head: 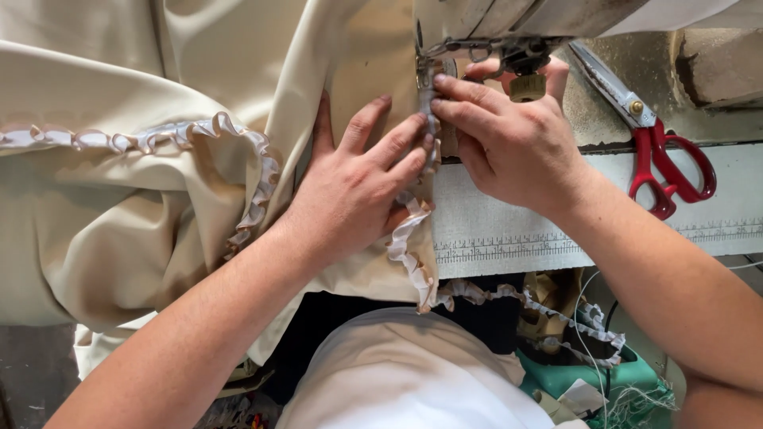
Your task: Sewing a ruffled white trim onto the edge of a large piece of beige fabric using an industrial sewing machine.
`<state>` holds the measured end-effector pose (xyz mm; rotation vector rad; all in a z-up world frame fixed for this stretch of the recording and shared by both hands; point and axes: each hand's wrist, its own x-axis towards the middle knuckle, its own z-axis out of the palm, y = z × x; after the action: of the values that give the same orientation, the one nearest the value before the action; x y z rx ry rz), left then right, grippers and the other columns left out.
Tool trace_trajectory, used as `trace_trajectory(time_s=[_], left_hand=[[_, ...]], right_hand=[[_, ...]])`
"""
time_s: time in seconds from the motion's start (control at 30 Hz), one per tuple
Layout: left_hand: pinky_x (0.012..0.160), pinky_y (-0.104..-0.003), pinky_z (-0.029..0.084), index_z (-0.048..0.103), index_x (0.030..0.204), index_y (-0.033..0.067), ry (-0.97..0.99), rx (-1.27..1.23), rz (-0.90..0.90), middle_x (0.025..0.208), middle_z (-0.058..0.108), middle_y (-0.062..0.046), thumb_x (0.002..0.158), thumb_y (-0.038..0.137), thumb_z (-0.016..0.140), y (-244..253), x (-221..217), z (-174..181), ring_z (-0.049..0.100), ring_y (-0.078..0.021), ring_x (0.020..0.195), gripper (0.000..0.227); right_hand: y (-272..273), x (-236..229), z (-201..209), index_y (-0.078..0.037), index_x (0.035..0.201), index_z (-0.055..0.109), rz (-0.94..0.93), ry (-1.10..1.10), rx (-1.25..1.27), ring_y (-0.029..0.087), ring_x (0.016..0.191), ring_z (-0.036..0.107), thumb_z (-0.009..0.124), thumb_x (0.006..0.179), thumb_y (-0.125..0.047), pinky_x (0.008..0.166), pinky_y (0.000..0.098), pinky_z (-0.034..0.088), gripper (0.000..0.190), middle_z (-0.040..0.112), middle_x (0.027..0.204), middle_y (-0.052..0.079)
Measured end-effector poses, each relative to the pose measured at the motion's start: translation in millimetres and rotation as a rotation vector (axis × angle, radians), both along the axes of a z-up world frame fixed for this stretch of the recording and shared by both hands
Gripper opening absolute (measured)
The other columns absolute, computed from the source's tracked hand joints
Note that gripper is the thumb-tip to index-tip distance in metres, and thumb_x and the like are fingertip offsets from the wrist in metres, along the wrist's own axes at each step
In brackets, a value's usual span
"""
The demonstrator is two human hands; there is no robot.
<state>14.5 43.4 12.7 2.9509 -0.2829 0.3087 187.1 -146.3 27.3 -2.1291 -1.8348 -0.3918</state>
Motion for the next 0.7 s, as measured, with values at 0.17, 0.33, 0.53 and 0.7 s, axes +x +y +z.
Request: trace_trajectory(time_s=[0.17, 0.33, 0.53, 0.7], left_hand=[[0.113, -0.088, 0.016, 0.06, 0.149, 0.0164, 0.028, -0.055, -0.016, 0.164, 0.048, -0.007, 0.103, 0.066, 0.057, 8.8, 14.4, -5.4, 0.031, -0.0403, 0.153, 0.068], [0.114, -0.087, 0.017, 0.055, 0.154, 0.0197, -0.016, -0.055, 0.0, 0.153, 0.046, -0.009, 0.101, 0.065, 0.063, 12.4, 16.9, -4.0, 0.03, -0.04, 0.15, 0.07], [0.113, -0.088, 0.013, 0.051, 0.156, 0.0161, 0.034, -0.048, -0.021, 0.155, 0.046, -0.014, 0.104, 0.072, 0.047, 10.6, 20.8, -4.9, 0.03, -0.0412, 0.15, 0.076], [0.093, -0.062, 0.027, 0.062, 0.146, 0.0191, -0.227, 0.039, 0.045, 0.124, 0.056, -0.009, 0.108, 0.07, 0.05, -0.2, -3.5, 15.8, 0.049, -0.0322, 0.113, 0.064]], right_hand=[[3.6, 15.9, -7.3, -0.002, 0.127, 0.077, 0.118, 0.047, 0.064, 0.035, 0.116, 0.081, 0.066, 0.104, -0.003, 0.106, 0.0534, 0.056, 0.026, 0.078, 0.137, 0.017], [-58.7, -39.8, 70.3, -0.008, 0.146, 0.059, -0.094, 0.678, -0.279, 0.037, 0.144, 0.054, 0.057, 0.103, -0.025, 0.119, 0.0584, 0.036, 0.046, 0.061, 0.153, 0.012], [-203.8, -112.5, -56.7, -0.039, 0.171, 0.011, -1.086, 1.114, -1.096, 0.031, 0.151, 0.048, 0.054, 0.094, -0.057, 0.117, 0.0414, 0.046, 0.09, 0.019, 0.178, -0.005], [-211.5, -143.2, -61.5, -0.016, 0.13, 0.072, -1.074, 1.13, -0.552, 0.028, 0.111, 0.075, 0.063, 0.099, -0.034, 0.098, 0.0375, 0.053, 0.037, 0.082, 0.119, 0.012]])
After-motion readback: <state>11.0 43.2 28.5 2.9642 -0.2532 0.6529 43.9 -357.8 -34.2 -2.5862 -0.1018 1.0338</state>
